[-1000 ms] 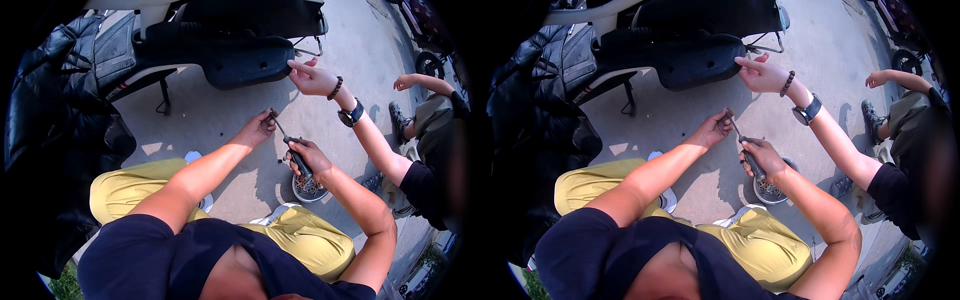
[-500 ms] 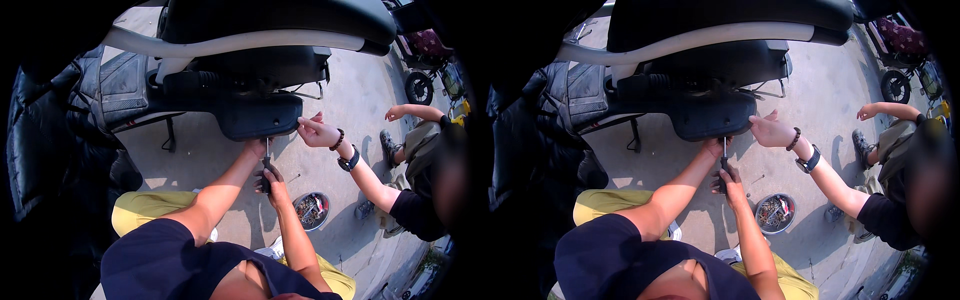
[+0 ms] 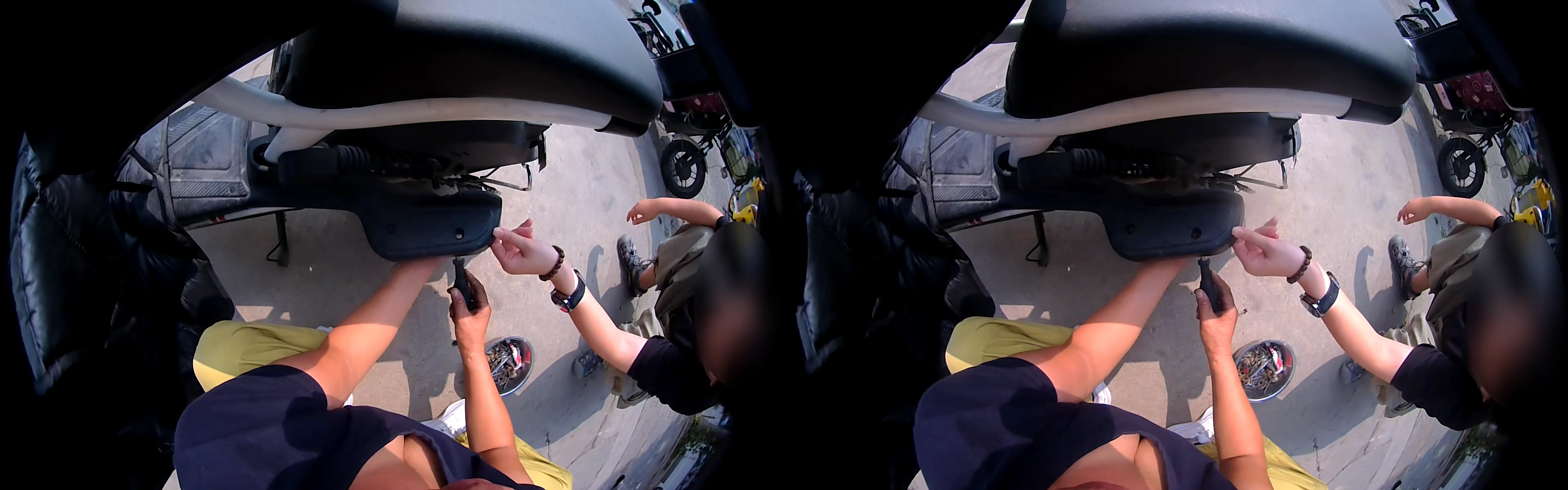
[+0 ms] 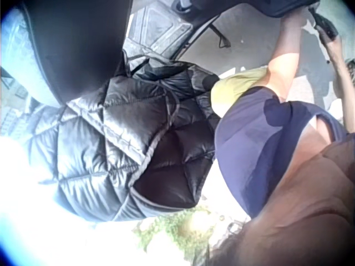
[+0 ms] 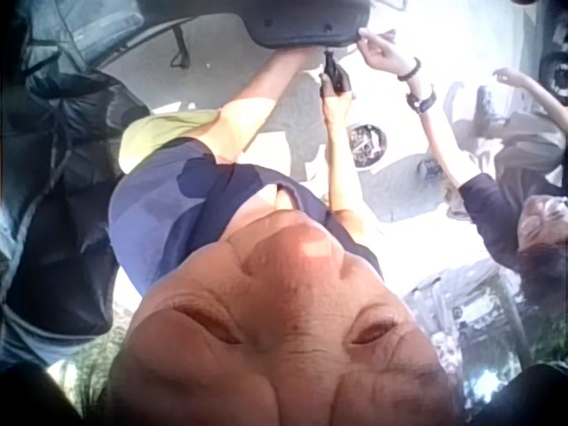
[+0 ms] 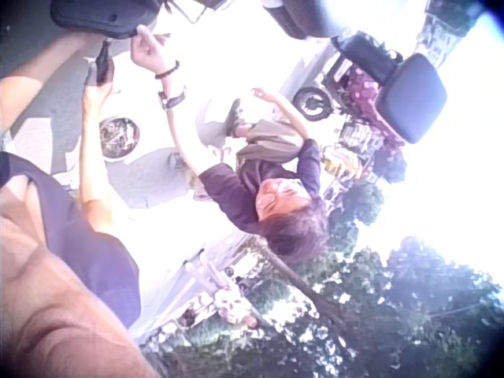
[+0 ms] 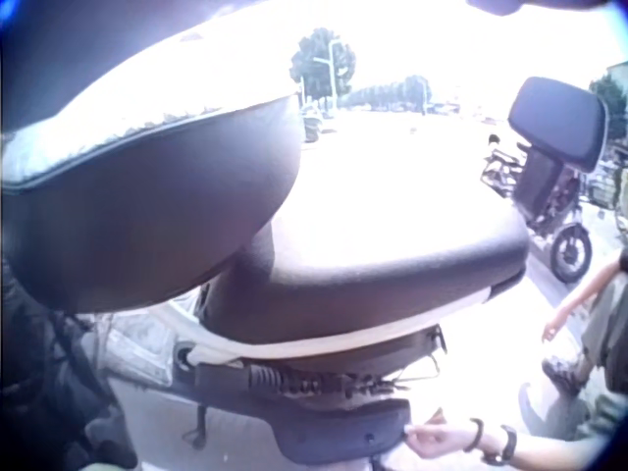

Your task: The person uses a screwdriver to remove and install screws on the rear fender of a scooter. They select screws from a metal bowl, loosen fasteners, and tighten them while working on the scooter's rear assembly.

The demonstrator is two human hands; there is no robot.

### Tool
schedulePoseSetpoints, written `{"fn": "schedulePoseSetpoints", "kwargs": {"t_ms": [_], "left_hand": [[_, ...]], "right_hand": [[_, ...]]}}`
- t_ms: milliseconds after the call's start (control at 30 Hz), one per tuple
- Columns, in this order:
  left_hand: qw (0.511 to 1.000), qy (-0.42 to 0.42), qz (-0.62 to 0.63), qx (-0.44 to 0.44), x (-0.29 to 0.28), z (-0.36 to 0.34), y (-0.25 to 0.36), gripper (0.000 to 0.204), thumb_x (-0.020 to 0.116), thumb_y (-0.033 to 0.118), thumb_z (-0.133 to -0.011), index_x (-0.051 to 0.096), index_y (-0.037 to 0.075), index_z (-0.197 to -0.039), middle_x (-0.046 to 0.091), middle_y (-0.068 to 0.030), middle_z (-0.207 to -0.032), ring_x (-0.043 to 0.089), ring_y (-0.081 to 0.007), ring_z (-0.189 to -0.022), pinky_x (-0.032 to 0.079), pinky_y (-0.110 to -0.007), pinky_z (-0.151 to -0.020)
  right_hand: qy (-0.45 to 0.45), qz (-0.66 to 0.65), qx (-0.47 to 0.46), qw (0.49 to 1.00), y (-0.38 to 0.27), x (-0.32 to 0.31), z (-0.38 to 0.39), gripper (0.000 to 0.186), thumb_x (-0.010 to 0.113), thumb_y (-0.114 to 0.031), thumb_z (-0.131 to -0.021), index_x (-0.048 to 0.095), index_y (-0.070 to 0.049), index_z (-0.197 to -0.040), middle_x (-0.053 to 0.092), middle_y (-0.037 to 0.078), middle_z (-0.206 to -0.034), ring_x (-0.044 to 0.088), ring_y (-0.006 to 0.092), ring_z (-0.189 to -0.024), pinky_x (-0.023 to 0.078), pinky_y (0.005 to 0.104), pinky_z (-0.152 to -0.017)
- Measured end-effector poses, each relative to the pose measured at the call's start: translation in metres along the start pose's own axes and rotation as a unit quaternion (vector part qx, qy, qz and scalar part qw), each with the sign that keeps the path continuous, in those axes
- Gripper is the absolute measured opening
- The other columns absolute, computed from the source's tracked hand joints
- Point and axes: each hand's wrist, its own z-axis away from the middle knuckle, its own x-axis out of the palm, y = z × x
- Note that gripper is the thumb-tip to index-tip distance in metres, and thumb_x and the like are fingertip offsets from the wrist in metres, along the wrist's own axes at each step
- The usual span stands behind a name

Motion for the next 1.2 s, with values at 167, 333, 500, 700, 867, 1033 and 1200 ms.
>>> {"fn": "schedulePoseSetpoints", "kwargs": {"t_ms": [167,333,500,700,867,1033,1200], "left_hand": [[0.999,0.014,-0.007,0.036,-0.004,0.008,0.026,0.026,0.059,0.025,-0.089,0.059,0.006,-0.106,0.064,-0.0103,-0.095,0.063,-0.0261,-0.088,0.054,-0.04,-0.078],[0.998,0.02,-0.006,0.051,-0.009,0.009,0.037,0.026,0.058,0.025,-0.089,0.059,0.005,-0.106,0.064,-0.0108,-0.095,0.063,-0.0266,-0.088,0.053,-0.04,-0.078],[0.998,0.018,-0.013,0.055,-0.01,0.004,0.037,0.026,0.058,0.025,-0.089,0.059,0.005,-0.106,0.064,-0.0113,-0.095,0.063,-0.0271,-0.088,0.053,-0.04,-0.078],[0.997,0.023,-0.019,0.067,-0.013,0.005,0.043,0.026,0.057,0.025,-0.089,0.059,0.005,-0.106,0.064,-0.0119,-0.096,0.063,-0.0277,-0.088,0.053,-0.041,-0.079],[0.996,0.028,-0.024,0.079,-0.018,0.006,0.046,0.026,0.057,0.025,-0.089,0.059,0.005,-0.106,0.064,-0.0124,-0.096,0.062,-0.0281,-0.089,0.052,-0.041,-0.079],[0.996,0.024,-0.03,0.085,-0.017,0.003,0.046,0.026,0.056,0.024,-0.089,0.059,0.004,-0.105,0.063,-0.0129,-0.096,0.062,-0.0286,-0.089,0.052,-0.041,-0.079],[0.995,0.024,-0.04,0.089,-0.018,0.001,0.046,0.026,0.056,0.024,-0.09,0.059,0.004,-0.105,0.063,-0.0134,-0.096,0.062,-0.0291,-0.089,0.052,-0.042,-0.079]], "right_hand": [[-0.03,-0.104,0.035,0.994,0.006,0.024,0.001,0.049,0.066,-0.016,-0.088,0.046,-0.004,-0.131,0.062,0.004,-0.083,0.045,0.0033,-0.05,0.034,0.0168,-0.042],[-0.024,-0.109,0.032,0.993,0.0,0.049,-0.008,0.045,0.062,-0.016,-0.09,0.046,0.001,-0.129,0.062,0.007,-0.081,0.042,0.004,-0.044,0.03,0.0181,-0.037],[0.006,-0.1,0.012,0.995,0.004,0.057,-0.022,0.042,0.063,-0.015,-0.09,0.048,0.001,-0.126,0.062,0.006,-0.079,0.042,0.0036,-0.045,0.031,0.0183,-0.038],[0.03,0.035,-0.067,0.997,0.034,0.046,-0.034,0.035,0.066,-0.015,-0.087,0.058,0.005,-0.114,0.067,0.011,-0.094,0.062,0.0169,-0.08,0.049,0.0285,-0.073],[0.049,0.127,-0.146,0.98,0.013,0.048,-0.032,0.033,0.066,-0.015,-0.085,0.06,0.005,-0.11,0.067,0.017,-0.096,0.065,0.0224,-0.087,0.049,0.0316,-0.078],[0.047,0.15,-0.144,0.977,0.012,0.048,-0.034,0.033,0.065,-0.016,-0.085,0.06,0.004,-0.11,0.066,0.02,-0.096,0.066,0.0293,-0.088,0.049,0.0335,-0.078],[0.048,0.184,-0.202,0.961,0.006,0.045,-0.035,0.031,0.065,-0.016,-0.085,0.061,0.004,-0.109,0.067,0.019,-0.091,0.066,0.0253,-0.082,0.049,0.032,-0.074]]}}
